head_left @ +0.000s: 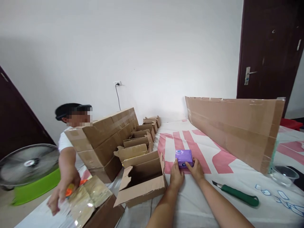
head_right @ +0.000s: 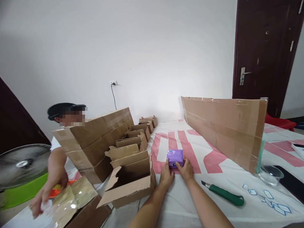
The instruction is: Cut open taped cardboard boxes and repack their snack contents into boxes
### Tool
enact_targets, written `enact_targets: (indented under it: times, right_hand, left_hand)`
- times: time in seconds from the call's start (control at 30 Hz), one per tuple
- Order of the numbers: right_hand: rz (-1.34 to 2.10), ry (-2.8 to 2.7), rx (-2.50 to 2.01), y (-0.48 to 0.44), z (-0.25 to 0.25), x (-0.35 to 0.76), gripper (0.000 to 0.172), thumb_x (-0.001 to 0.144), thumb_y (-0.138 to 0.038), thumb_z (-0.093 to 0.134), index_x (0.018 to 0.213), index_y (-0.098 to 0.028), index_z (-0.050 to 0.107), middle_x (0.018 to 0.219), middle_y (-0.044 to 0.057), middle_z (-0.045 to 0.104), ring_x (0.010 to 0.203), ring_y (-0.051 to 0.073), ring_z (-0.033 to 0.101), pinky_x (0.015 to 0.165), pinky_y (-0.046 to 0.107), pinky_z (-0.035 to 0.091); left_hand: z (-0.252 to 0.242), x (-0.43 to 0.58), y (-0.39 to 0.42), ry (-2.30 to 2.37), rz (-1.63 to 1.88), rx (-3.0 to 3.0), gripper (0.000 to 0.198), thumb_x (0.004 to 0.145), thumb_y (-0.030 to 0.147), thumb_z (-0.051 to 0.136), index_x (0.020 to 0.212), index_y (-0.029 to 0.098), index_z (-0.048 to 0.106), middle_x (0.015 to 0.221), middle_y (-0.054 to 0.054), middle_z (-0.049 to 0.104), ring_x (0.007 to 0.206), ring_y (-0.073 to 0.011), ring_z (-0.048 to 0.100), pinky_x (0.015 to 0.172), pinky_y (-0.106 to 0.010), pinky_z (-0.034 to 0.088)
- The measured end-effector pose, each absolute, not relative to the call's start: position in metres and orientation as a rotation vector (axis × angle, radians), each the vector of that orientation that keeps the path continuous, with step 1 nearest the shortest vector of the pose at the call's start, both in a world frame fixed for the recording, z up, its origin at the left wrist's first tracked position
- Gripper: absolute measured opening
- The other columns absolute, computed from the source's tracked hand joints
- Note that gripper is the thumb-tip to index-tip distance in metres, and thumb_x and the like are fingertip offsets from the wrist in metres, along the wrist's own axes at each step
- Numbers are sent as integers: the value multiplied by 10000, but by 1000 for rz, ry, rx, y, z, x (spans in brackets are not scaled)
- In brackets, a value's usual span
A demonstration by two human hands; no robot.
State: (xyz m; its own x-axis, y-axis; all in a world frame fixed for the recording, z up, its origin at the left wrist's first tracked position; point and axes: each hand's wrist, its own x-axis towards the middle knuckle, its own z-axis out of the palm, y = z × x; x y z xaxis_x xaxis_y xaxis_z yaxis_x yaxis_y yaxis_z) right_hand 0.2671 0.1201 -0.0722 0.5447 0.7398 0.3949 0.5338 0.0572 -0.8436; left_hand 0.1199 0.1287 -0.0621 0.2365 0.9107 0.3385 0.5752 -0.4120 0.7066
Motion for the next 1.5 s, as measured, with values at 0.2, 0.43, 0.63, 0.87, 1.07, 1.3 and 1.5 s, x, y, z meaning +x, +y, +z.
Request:
enact_targets:
  times: [0.2,0.43,0.63,0.87,1.07,1.3,1.5]
  right_hand:
    - [335,-1018,-1515,118,-75,275,423,694,-647,582,795,-254,461,868,75,692,793,254,671,720,369,518]
    - [444,-983,-1438,121,-76,276,693,655,-657,612,1149,-185,499,1213,184,631,1104,296,621,933,414,483]
    - [631,-1111,-1341,114,-65,287,689,700,-638,578,1233,-202,578,1336,126,592,1239,283,544,1042,410,420]
    - [810,-1234,-1280,106,-61,282,613,655,-546,673,1159,-196,674,1247,105,661,1220,322,550,1072,481,379]
    - [894,-1230,-1192,104,-58,277,647,692,-527,658,1251,-206,615,1326,99,611,1240,299,542,1063,450,400]
    - [942,-1261,-1152,95,-49,272,634,699,-514,669,1254,-212,617,1353,88,591,1255,292,529,1076,445,388]
    - [956,-1263,-1185,95,-50,270,622,716,-500,657,1266,-215,605,1336,86,604,1255,292,529,1063,438,405]
  left_hand:
    - [-63,114,122,1302,1012,2077,859,676,99,574,1483,115,279,1491,-149,410,1371,-269,369,1163,-378,249]
    - [-63,107,107,1246,1018,1991,855,662,129,621,1464,135,322,1503,-119,406,1395,-239,345,1177,-344,233]
    - [-66,94,64,1237,972,1871,843,671,156,643,1457,141,338,1508,-127,403,1390,-261,370,1169,-359,268]
    - [-88,33,22,1241,1065,1636,699,700,229,610,1376,180,440,1402,-125,523,1298,-260,488,1091,-348,385]
    - [-103,-10,33,1396,1436,1330,539,674,408,573,1149,158,516,1152,-177,627,1119,-300,602,935,-399,501]
    - [-108,-11,33,1485,1517,1266,820,727,482,533,1412,123,260,1434,-225,417,1253,-295,520,950,-361,494]
    - [-91,-16,43,1574,1442,1182,885,833,446,490,1507,147,1,1522,-195,328,1293,-243,511,981,-295,473]
